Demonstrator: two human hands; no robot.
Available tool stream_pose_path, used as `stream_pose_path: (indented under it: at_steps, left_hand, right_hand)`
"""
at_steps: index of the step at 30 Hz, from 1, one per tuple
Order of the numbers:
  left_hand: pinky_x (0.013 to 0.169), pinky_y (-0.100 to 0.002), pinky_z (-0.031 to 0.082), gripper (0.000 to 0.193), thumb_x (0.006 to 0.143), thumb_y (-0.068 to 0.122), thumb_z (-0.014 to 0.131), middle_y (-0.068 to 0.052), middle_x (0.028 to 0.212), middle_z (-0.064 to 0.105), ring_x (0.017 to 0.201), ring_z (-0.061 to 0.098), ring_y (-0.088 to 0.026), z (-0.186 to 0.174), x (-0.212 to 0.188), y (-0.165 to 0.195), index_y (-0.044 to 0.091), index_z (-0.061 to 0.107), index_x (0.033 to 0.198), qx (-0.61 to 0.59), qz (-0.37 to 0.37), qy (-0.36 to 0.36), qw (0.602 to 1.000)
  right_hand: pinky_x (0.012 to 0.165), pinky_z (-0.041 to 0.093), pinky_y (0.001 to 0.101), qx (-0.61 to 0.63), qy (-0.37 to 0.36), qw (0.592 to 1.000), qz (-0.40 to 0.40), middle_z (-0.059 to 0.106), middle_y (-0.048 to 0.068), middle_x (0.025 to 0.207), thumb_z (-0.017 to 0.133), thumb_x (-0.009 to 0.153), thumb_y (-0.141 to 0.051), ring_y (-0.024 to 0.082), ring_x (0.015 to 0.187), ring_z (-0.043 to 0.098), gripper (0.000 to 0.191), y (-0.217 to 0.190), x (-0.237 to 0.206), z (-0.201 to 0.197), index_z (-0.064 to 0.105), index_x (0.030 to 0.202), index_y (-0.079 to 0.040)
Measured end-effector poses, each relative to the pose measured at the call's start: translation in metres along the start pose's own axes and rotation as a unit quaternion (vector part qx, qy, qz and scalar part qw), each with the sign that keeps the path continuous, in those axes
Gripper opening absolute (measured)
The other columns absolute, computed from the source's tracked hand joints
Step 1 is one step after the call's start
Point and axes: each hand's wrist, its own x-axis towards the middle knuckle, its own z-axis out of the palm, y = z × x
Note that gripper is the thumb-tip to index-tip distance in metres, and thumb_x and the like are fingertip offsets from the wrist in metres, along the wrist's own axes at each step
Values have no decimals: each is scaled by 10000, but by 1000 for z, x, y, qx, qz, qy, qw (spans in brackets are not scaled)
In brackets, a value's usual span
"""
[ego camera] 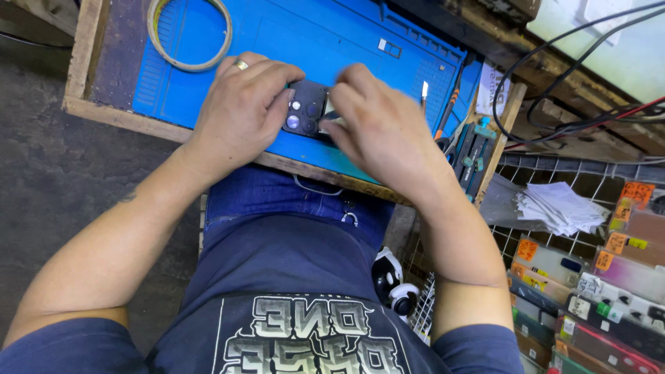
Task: The person uses a precision screwdriver to remove screws from the back of a smartphone. They then use a prying tool to separate the back cover from the phone's body. Finally, they connect a white charging cable to the device.
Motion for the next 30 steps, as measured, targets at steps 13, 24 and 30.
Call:
stream_pose_path:
  at_steps: [13,24,30]
  left_hand:
    - [981,-492,444,188,987,110,710,-125,1137,732,1099,628,-346,-8,30,-14,28,717,1155,51,10,-22,998]
    - [913,-508,431,177,974,128,716,-152,1048,722,1022,638,-370,-7,65,-6,18,739,1110,51,16,-46,997]
    - [881,-509,441,150,952,120,718,-146,1028,713,1000,642,-368,-2,71,-6,42,750,1075,74,36,-39,996]
  right_hand:
    - [518,493,400,-60,-61,996,-34,618,78,816,705,969,-291,274,675,669,257,-5,11,-2,608,863,-78]
    - [569,509,423,-18,-86,996,-29,614,120,904,656,956,-164,310,710,659,146,-8,16,-7,586,999,-43]
    - [573,511,443,34,-75,996,-43,616,153,908,686,899,-145,345,724,654,180,-3,13,-6,564,946,-21]
